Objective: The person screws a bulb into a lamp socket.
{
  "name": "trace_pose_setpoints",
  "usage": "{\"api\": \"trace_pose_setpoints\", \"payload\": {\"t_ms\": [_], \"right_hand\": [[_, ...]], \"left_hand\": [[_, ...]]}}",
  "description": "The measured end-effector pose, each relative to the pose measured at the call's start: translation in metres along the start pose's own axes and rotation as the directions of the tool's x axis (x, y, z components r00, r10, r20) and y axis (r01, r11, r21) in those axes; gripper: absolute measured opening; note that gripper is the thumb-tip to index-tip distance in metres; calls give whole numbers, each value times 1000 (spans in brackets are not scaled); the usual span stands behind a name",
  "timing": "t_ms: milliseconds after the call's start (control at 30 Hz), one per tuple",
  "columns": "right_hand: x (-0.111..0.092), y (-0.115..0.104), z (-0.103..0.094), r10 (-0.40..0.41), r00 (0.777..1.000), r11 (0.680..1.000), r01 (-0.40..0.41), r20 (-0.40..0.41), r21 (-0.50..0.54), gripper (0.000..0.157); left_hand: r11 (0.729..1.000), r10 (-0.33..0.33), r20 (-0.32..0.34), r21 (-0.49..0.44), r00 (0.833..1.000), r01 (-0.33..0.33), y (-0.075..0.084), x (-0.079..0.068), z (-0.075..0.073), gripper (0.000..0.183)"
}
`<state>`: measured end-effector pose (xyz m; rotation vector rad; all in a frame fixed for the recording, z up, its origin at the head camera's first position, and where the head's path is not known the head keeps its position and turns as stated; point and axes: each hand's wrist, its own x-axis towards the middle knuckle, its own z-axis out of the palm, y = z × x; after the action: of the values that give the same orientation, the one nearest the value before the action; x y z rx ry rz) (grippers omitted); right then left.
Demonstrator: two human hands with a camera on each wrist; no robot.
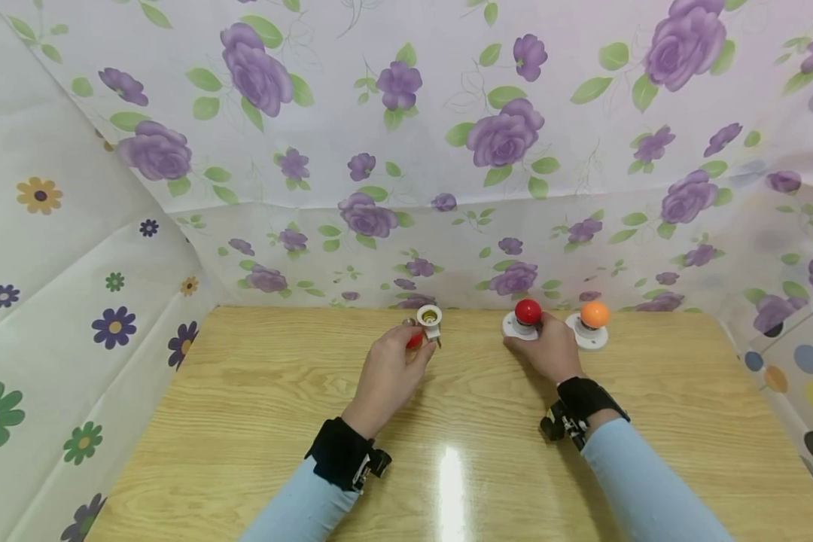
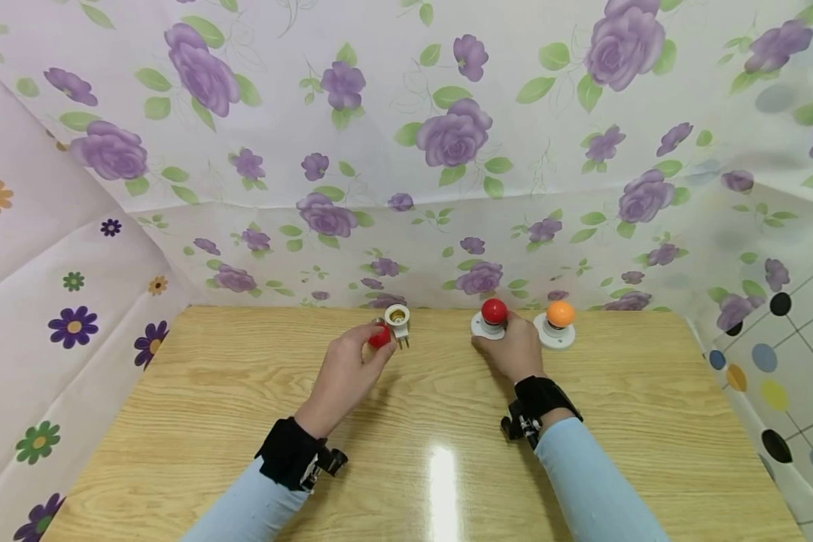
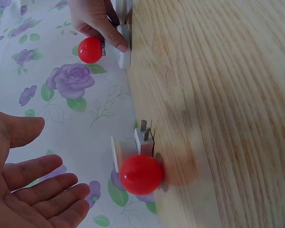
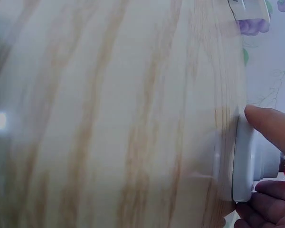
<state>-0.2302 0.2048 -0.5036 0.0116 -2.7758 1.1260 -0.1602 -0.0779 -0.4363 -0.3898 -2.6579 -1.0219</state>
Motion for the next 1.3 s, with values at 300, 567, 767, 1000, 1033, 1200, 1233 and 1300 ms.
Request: {"api": "trace_pose_setpoints", "payload": {"t_ms": [300, 567, 767, 1000, 1033, 1200, 1233, 1300], "right_hand": [[-1, 2, -3, 27, 999, 999, -27, 27, 20, 74], [-1, -3, -9, 38, 998, 998, -40, 57, 51, 87], [-8, -17, -20, 24, 1000, 997, -25, 19, 67, 99], [-18, -39, -30, -30, 994, 993, 42, -106, 111, 102], [-19, -43, -31, -35, 993, 992, 49, -109, 120, 102], [-25, -62, -33, -79, 991, 988, 92, -105, 125, 100], [-26, -66, -32, -92, 990, 988, 104, -102, 116, 100], [-27, -73, -31, -113, 989, 988, 122, -95, 93, 98]], "left_hand": [[1000, -5, -4, 14, 1000, 5, -1, 0, -1, 30], [1000, -9, -13, 20, 1000, 9, -2, 3, -2, 33], [999, -22, -36, 24, 999, 23, -4, 4, -6, 32], [997, -52, -34, 59, 998, 54, -8, 5, -6, 35], [996, -59, -31, 62, 998, 61, -9, 6, -5, 36], [994, -85, -12, 70, 996, 86, -13, 8, -2, 39], [994, -89, -7, 68, 996, 89, -13, 8, -1, 39], [993, -95, -3, 67, 996, 95, -15, 9, 0, 40]]}}
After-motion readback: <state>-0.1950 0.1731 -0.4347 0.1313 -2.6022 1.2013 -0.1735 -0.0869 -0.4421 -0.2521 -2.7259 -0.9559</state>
